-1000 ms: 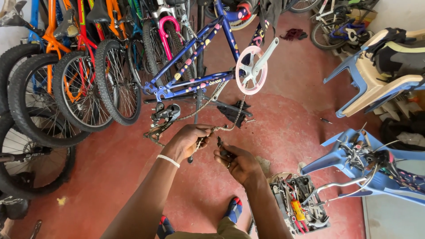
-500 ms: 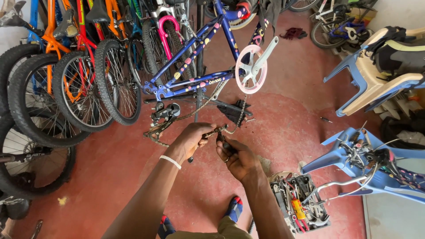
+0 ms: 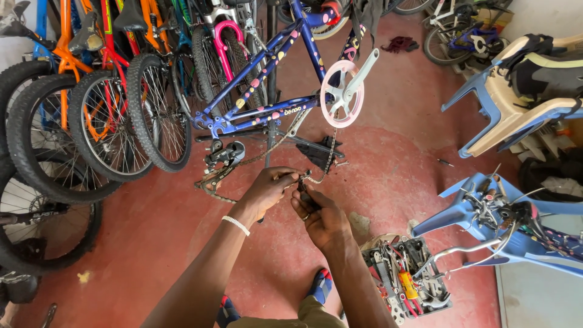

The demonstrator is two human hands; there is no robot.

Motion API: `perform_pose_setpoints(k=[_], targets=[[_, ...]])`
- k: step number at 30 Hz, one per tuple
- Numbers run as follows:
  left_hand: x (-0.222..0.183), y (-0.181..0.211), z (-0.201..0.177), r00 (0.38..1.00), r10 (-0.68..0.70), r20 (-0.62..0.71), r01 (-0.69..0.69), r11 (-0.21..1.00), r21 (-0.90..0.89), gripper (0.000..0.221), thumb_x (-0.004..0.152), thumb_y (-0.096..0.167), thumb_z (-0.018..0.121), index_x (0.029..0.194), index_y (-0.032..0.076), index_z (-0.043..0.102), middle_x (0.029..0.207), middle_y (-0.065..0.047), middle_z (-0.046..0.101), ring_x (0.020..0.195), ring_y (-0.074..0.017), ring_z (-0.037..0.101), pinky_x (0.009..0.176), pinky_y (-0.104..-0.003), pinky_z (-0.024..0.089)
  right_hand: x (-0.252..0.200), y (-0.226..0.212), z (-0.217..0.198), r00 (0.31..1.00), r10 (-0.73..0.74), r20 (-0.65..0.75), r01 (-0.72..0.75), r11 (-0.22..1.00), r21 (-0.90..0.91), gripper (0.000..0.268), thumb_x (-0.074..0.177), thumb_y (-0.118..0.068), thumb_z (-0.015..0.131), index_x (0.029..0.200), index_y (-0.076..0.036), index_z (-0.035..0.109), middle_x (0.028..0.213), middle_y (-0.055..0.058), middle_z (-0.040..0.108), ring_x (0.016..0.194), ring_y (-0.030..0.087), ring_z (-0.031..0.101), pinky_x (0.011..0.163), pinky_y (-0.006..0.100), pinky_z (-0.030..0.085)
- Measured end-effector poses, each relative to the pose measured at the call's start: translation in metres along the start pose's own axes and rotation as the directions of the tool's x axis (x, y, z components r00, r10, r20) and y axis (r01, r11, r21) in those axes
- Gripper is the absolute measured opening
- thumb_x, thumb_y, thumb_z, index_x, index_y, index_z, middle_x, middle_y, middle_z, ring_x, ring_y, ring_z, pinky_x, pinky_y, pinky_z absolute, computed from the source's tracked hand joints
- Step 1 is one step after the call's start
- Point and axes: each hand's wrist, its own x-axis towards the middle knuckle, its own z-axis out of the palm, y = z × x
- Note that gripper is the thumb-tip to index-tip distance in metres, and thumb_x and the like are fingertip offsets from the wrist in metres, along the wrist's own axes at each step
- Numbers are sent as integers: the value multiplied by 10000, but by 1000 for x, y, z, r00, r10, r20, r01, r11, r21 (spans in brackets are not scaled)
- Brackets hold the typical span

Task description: Threading a bicycle chain through the rear derailleur and joining the ends to complete the loop.

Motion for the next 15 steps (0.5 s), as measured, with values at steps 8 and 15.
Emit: perform_pose_setpoints(k=[8,15], targets=[[2,-11,-4,999,31,44,-32,999,10,301,935,186,520,1102,-34,641,776,-119,519,616,-146,487,527,-277,426,-3,0,3,999,-35,29,36,999,-28,145,824,-29,658,857,107,620,772,212,654,781,320,697,776,452,591],[-8,6,-3,996,-75,41,76,997,-25,382,903,331,553,1106,17,632,936,-151,618,793,-199,616,641,-307,518,-10,-2,10,998,-42,38,44,998,-48,146,820,-41,670,814,94,615,728,196,649,756,309,703,763,443,595]])
